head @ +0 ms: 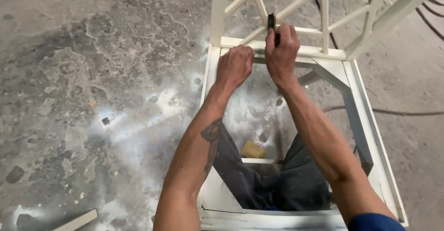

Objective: Sanding the frame of a white wooden chair using a sanding block

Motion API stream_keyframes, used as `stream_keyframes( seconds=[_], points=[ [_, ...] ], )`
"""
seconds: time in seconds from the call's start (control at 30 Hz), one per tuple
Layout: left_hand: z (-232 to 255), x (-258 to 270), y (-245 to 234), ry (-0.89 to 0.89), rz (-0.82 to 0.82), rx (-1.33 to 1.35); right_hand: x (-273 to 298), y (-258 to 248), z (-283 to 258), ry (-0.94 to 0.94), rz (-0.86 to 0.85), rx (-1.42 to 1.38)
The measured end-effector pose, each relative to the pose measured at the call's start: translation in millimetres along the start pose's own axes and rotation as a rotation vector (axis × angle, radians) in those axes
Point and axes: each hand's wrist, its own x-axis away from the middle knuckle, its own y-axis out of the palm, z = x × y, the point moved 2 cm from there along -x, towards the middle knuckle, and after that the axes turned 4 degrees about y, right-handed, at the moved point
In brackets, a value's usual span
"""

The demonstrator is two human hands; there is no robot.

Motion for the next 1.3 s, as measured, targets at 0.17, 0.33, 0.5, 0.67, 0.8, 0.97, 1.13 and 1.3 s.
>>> stream_keyframes(
  seconds=[0.17, 0.33, 0.5, 0.67, 0.8, 0.97, 1.13, 1.3],
  points=[
    [0.4, 0.1, -6.2, -0.005, 0.016, 0.016, 24.0, -15.3, -3.4, 0.159, -0.025, 0.044],
    [-1.5, -0.4, -1.6, 0.006, 0.029, -0.006, -0.6, -6.6, -0.7, 0.056, 0.003, -0.01],
    [-2.1, 3.2, -3.2, -0.003, 0.016, 0.012, -10.4, 5.0, -8.5, -0.012, 0.038, 0.016],
    [-3.2, 2.2, -2.9, 0.046, 0.051, 0.013, -14.8, 8.7, -2.6, 0.0, 0.03, 0.022],
    [-6.3, 0.6, -3.0, 0.018, 0.043, 0.004, -1.2, 1.4, -4.4, 0.039, -0.025, 0.01],
    [-6.1, 3.6, -8.5, 0.071, 0.014, 0.02, 16.5, -18.1, 11.3, -0.017, 0.079, 0.129],
    [-5.8, 2.4, -13.0, 0.101, 0.041, 0.003, -17.4, 6.6, 23.2, -0.072, 0.115, 0.083],
    [-5.9, 2.2, -8.6, 0.068, 0.049, 0.007, 8.6, -14.5, 12.0, 0.134, -0.129, 0.072]
  ],
)
